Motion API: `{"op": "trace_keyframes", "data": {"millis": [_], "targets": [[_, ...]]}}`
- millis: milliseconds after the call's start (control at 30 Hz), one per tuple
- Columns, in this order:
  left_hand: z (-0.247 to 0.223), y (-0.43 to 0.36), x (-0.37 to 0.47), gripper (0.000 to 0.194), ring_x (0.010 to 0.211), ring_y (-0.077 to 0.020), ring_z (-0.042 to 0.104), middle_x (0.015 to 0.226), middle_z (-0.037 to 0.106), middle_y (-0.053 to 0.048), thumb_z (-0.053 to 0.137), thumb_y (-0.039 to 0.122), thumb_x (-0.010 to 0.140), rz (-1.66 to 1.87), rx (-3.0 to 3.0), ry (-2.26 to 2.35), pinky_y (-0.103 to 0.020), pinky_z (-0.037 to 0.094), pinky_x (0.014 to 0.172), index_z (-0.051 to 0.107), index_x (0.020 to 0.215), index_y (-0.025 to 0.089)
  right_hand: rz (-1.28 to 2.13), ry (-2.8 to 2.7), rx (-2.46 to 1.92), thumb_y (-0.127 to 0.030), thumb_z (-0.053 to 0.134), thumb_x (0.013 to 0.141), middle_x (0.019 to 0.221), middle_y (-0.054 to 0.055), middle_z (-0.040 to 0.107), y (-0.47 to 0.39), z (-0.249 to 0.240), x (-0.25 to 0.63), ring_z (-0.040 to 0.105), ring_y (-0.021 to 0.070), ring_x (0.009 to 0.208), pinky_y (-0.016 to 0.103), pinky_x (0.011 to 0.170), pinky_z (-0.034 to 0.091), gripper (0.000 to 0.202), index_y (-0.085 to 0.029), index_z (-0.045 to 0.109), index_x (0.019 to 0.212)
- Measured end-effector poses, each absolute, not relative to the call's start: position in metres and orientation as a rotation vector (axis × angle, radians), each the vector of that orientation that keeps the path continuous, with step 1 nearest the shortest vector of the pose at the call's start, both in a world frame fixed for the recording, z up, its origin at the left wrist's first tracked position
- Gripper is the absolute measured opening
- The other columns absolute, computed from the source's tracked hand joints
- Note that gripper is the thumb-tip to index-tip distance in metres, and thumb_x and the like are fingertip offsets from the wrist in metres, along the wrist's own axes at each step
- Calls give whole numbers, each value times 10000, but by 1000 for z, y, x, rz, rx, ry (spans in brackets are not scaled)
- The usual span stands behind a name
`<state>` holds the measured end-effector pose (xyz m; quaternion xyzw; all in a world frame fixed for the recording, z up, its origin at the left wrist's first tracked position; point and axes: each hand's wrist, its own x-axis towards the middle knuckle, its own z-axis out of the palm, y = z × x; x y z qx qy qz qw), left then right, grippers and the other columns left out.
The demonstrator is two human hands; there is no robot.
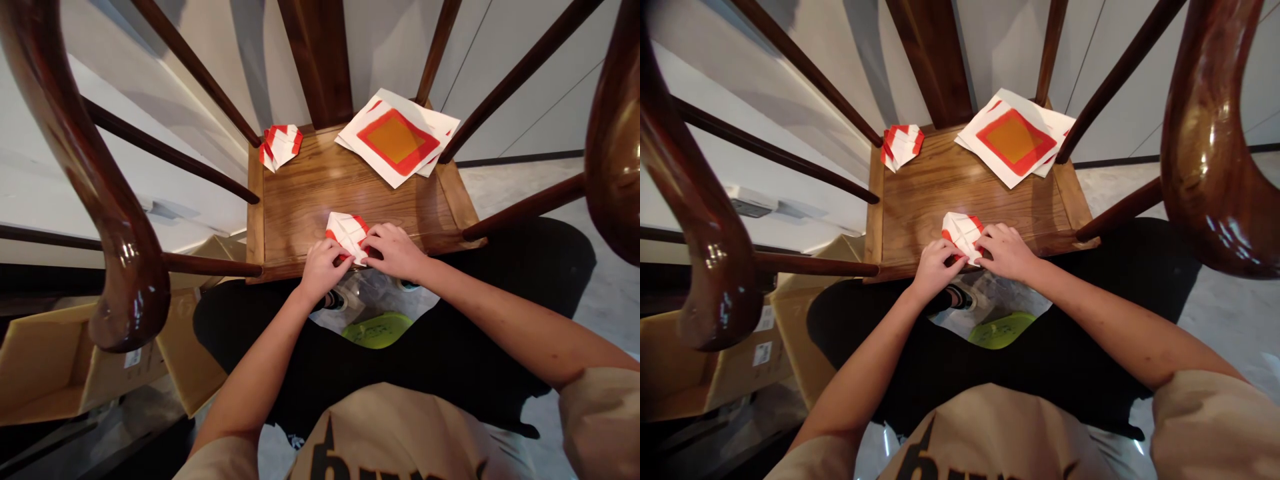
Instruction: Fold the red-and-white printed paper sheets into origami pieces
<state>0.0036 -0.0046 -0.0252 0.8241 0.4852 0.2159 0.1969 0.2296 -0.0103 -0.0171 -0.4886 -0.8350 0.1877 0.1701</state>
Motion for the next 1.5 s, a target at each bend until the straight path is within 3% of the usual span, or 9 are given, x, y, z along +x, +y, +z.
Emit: {"op": "trace_keyframes", "data": {"millis": [800,1500], "targets": [[-13,-16,-2,128,1038,-223,584,1141,666,-55,638,314,913,517,2570,1120,-386,459,884,728,979,253,501,-2349,-1314,-405,609,912,1170,85,623,-1,-19,244,521,267,1093,434,948,398,306,-261,666,1176],[-18,-13,-4,158,1002,-212,600,1133,687,-53,631,354,923,530,2610,1086,-386,466,859,759,988,288,477,-2365,-1293,-374,626,904,1227,84,620,0,-21,245,521,272,1139,441,947,396,257,-268,695,1128]]}}
